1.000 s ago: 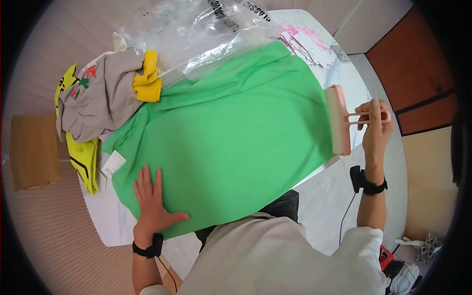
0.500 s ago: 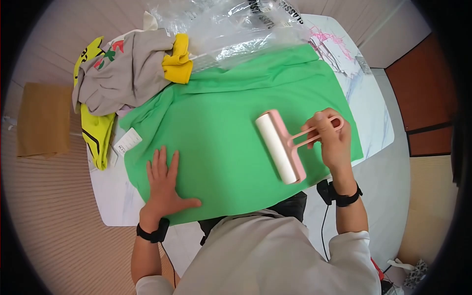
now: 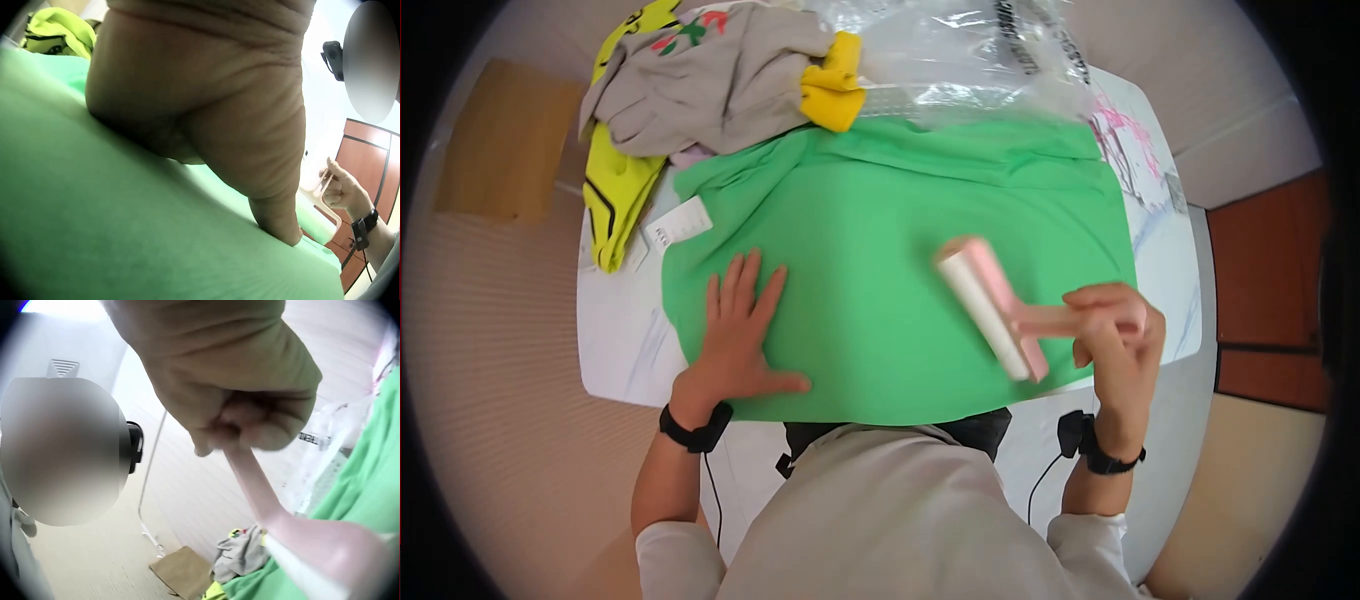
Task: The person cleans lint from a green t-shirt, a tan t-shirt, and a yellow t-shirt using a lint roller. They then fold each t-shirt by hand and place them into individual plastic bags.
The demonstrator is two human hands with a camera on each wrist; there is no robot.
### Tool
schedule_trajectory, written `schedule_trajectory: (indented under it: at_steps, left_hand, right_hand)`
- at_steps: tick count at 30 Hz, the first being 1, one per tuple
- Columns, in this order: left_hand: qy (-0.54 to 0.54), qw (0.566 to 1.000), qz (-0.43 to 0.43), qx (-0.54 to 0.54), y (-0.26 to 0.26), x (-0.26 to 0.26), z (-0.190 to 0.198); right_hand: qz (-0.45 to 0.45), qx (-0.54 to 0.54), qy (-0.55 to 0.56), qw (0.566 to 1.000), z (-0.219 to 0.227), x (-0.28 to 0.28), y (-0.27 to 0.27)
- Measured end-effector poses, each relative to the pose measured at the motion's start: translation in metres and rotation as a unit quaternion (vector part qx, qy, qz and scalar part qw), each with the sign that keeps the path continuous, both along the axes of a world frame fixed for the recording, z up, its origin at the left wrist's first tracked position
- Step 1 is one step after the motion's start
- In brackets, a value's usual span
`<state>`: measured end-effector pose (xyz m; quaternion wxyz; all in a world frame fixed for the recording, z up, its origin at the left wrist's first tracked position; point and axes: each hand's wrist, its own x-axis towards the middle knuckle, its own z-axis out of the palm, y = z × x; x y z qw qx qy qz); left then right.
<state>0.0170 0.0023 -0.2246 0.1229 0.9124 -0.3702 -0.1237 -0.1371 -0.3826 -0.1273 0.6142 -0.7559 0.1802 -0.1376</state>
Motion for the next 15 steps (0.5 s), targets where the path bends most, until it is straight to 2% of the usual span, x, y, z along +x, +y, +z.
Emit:
schedule_trajectory:
  at_steps: [3,6,9,14,15]
  left_hand:
    - [-0.001,1.0,-0.001,0.0,0.002,0.0,0.001]
    - [-0.008,1.0,-0.002,-0.002,0.005,-0.001,-0.001]
    - [-0.014,1.0,-0.003,0.002,0.005,0.0,-0.003]
    - [-0.011,1.0,0.005,-0.002,0.006,-0.001,-0.005]
    - [-0.013,1.0,0.006,-0.003,0.006,-0.001,-0.006]
  right_hand:
    - [0.119,0.047,-0.072,0.989,0.016,0.005,0.031]
    - [0.208,-0.083,-0.073,0.972,0.006,0.022,0.038]
    - [0.285,-0.118,-0.072,0.949,-0.005,0.025,0.041]
    - [0.342,-0.114,-0.035,0.932,0.0,0.016,0.05]
    - [0.326,-0.107,-0.027,0.939,0.0,0.014,0.054]
